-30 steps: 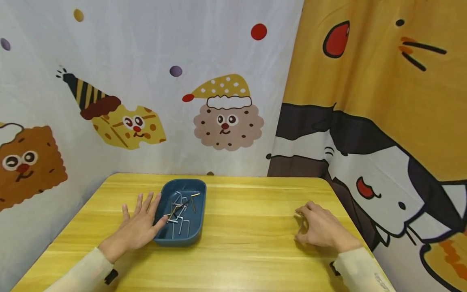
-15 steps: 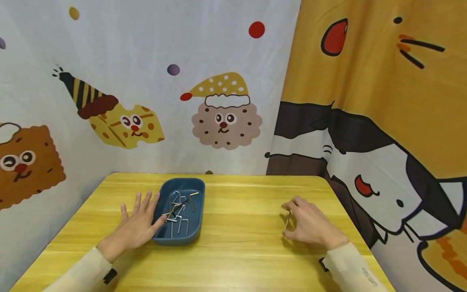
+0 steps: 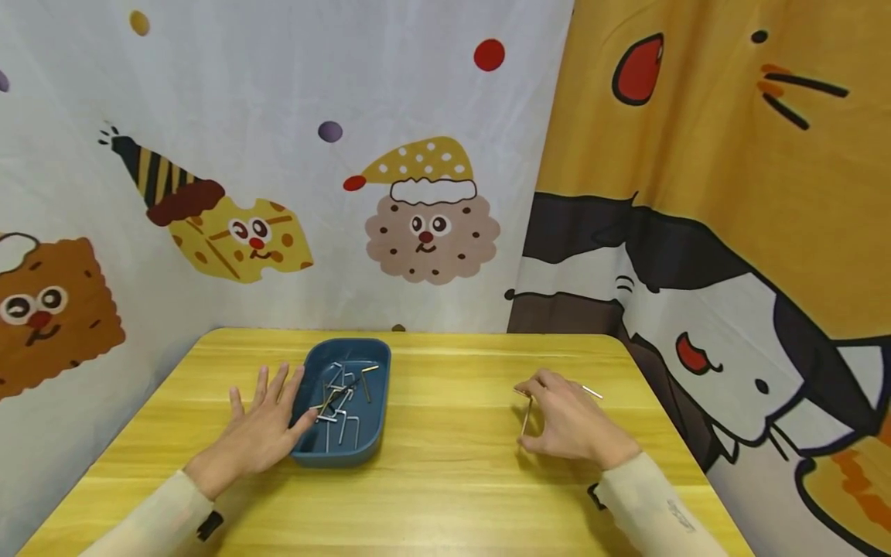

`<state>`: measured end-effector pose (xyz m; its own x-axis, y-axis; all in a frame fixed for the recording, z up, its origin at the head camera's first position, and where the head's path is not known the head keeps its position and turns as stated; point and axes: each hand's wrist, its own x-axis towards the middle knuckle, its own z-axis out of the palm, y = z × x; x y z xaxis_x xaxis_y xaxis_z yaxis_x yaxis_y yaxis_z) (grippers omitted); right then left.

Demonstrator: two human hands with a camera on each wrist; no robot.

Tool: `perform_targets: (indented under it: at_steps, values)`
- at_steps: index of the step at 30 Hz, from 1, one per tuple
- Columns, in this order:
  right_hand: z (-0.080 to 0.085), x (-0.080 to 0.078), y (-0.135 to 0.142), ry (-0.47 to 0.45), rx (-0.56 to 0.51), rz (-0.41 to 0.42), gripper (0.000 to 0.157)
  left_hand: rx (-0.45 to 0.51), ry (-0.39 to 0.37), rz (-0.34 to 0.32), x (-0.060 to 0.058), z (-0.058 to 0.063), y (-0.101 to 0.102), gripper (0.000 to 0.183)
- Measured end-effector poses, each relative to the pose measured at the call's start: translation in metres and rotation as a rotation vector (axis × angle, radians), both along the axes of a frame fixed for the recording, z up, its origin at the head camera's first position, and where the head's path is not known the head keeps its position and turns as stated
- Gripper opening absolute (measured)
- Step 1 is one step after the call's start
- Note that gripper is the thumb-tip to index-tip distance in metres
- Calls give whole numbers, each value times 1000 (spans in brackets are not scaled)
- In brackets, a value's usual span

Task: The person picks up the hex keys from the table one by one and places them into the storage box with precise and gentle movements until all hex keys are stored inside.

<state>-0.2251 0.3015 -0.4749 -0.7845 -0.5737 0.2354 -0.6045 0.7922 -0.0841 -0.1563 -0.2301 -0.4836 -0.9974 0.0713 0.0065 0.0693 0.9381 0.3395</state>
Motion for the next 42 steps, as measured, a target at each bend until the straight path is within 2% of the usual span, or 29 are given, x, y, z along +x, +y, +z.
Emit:
perform_targets:
  at_steps: [13,26,42]
  values:
    - [4,-7,-31,37,3,76,83,2,-4,-2,0,0,0,93]
    - [10,-15,-68,35,-15,153,84,-3,-3,-6,-1,1,-1,95]
    - [19,-26,-110,20,-13,208,80,4,-9,-1,-2,0,-1,95]
